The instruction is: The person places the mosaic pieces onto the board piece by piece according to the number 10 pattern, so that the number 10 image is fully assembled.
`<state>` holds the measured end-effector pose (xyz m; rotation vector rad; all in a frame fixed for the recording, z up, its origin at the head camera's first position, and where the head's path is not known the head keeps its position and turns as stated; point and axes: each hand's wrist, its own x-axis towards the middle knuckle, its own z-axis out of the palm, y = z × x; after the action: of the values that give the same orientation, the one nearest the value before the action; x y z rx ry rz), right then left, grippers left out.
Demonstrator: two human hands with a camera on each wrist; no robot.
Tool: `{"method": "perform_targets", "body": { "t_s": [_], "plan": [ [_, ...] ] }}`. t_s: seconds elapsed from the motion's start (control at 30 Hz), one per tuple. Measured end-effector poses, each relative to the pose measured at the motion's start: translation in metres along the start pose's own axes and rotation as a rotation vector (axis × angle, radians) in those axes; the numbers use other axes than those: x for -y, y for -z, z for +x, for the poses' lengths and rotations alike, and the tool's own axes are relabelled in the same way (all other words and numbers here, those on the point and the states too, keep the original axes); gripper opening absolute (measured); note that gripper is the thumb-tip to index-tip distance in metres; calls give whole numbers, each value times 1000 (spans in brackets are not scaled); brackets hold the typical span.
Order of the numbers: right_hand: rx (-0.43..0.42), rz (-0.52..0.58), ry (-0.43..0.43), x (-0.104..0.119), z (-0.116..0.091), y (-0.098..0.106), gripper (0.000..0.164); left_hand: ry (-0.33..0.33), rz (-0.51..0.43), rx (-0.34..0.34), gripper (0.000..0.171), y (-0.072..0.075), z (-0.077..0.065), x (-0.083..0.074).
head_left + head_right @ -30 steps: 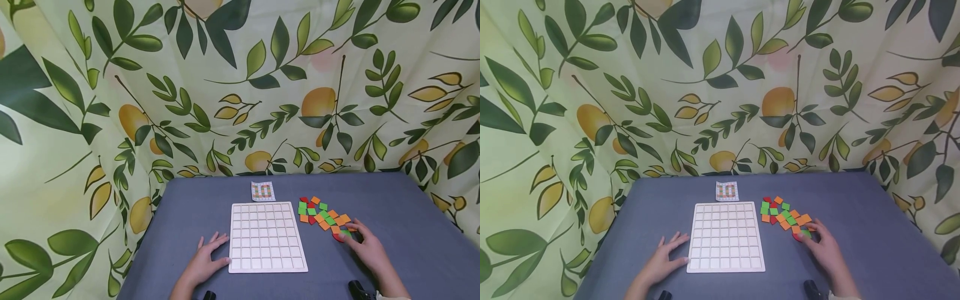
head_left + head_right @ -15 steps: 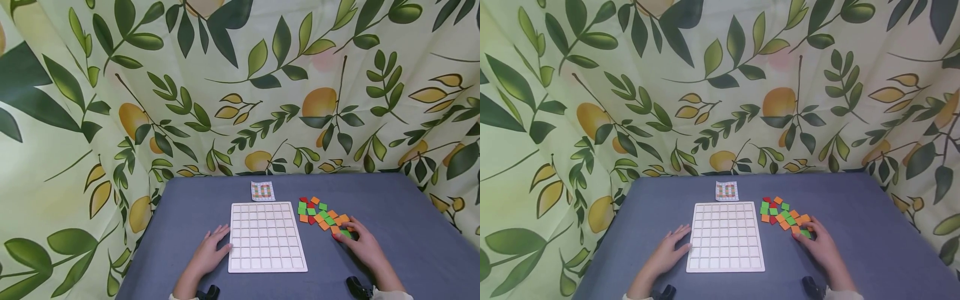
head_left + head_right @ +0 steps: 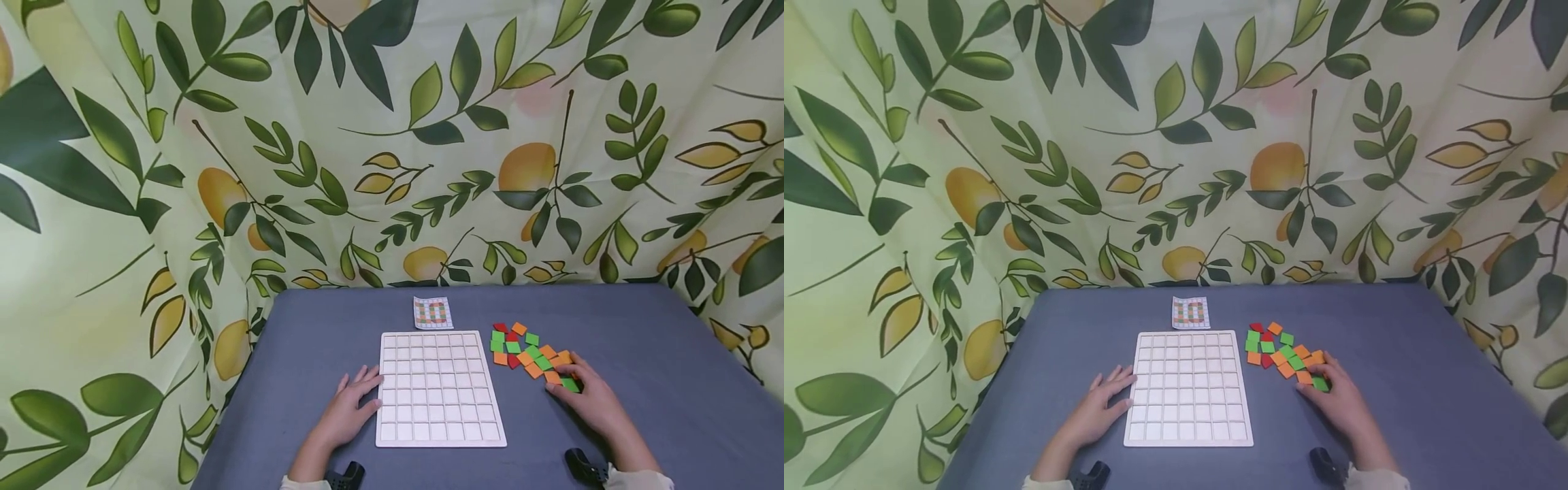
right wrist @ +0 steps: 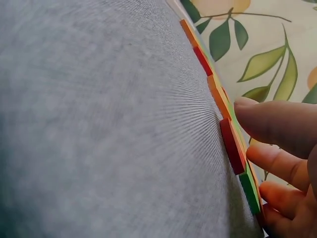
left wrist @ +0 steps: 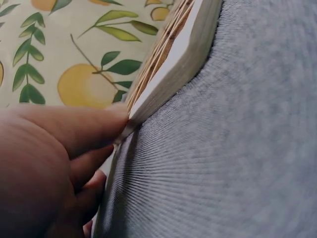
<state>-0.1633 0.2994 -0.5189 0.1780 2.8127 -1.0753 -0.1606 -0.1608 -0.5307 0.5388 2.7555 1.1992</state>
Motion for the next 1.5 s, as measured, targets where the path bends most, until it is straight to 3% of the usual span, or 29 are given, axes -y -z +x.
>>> {"method": "perform_targets", "body": {
  "t_s": [0.23, 0.7, 0.87, 1.1, 1.5],
  "plan": [
    [4, 16, -1, -2, 0, 0, 71, 0, -10, 33, 45, -1, 0, 2],
    [33, 25, -15, -4, 0, -2, 70, 30, -14, 26, 44, -2, -2, 2],
    [2, 25, 26, -5, -2, -3, 69, 2, -10, 9, 44, -3, -2, 4],
    [-33, 7, 37, -3, -1, -8, 78, -2, -5, -5, 45, -3, -1, 6],
    [11, 9, 11, -5, -5, 0, 65, 1, -2, -4, 44, -3, -1, 3]
  ]
}}
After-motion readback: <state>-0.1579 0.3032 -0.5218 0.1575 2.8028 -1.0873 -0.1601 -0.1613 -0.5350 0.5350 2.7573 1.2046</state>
